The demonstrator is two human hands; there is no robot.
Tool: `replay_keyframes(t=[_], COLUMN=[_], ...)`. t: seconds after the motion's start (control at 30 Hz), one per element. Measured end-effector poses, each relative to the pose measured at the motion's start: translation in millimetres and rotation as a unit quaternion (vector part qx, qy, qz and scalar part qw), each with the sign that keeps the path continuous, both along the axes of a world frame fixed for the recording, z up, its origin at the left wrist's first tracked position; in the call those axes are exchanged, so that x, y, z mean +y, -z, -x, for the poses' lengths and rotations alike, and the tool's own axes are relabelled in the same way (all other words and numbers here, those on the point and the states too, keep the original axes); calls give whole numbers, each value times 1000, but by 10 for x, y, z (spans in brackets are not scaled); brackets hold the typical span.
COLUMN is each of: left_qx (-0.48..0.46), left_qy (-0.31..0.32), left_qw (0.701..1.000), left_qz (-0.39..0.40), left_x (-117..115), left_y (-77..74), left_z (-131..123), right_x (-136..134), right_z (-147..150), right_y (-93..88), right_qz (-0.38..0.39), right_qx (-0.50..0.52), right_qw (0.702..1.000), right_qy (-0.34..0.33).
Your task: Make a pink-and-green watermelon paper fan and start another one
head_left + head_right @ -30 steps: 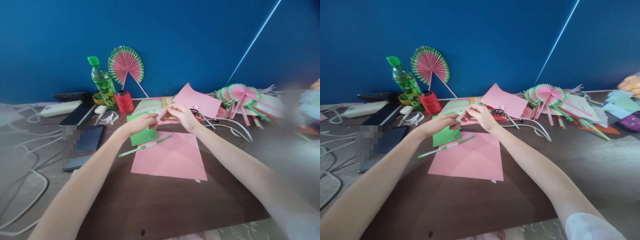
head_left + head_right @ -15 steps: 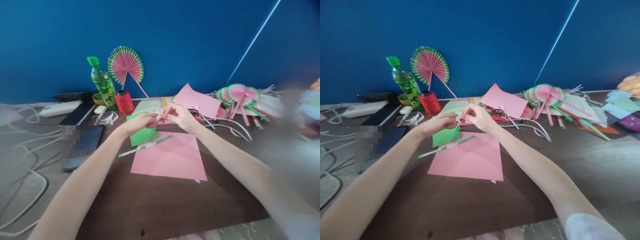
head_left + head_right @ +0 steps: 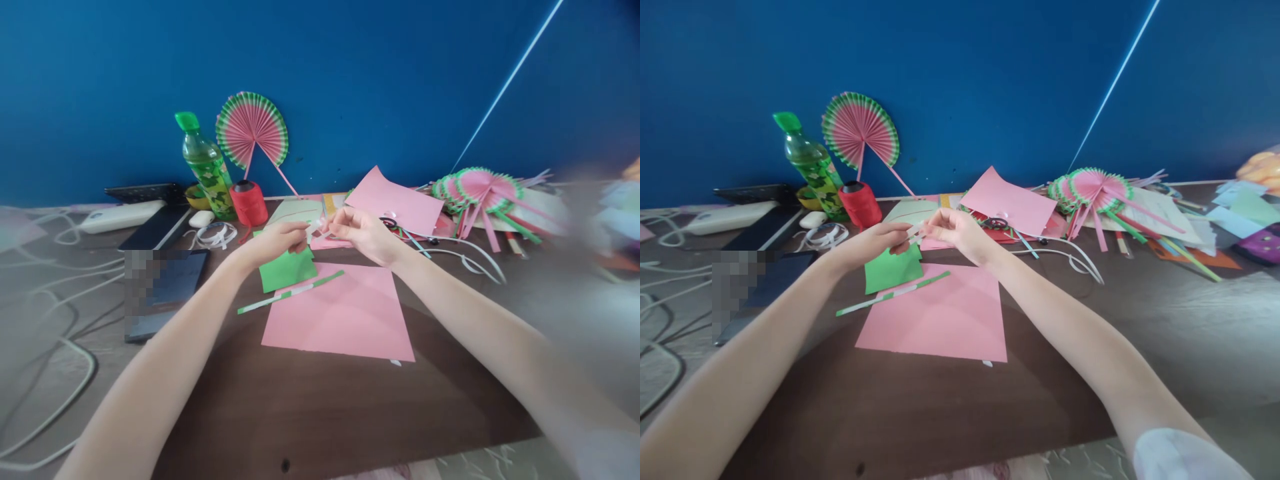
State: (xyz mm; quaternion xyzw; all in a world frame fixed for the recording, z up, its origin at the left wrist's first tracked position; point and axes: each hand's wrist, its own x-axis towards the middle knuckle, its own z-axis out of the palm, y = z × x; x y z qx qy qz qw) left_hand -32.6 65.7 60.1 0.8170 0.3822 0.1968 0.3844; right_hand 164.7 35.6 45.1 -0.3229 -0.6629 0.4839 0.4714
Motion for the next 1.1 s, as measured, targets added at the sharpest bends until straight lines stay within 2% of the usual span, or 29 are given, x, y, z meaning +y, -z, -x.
replay_keyframes(t=[0.07,0.13,0.27,0.33,0.47,0.63,0.73,0.9,1.1], left_qx=[96,171,263,267,208,170,181,218,240], left_qy=[-44,-77,-90,-90,-70,48,87,95,84], left_qw=[993,980,958,956,964,980,978,970,966], left_qz=[-51,-65,-64,-88,-148,-88,-59,-52,-41], left_x=[3,10,44,63,62,-36,-77,-67,-71], left_y=[-15,-14,31,52,37,12,68,175,208], left_z=[0,5,36,52,47,-61,-129,-173,-192], right_x=[33,56,57,44,-24,-178,-216,-189,-202], right_z=[1,-4,-20,-15,31,36,-5,-22,-12], right_y=[35,60,42,12,-19,100,229,361,411], right_qz=[24,50,73,80,90,96,94,60,45], right_qx=[-23,-48,-75,-79,-90,-80,-57,-69,-75], right_qw=[999,997,994,993,989,988,989,991,992], right_qy=[19,20,29,41,81,95,94,98,90])
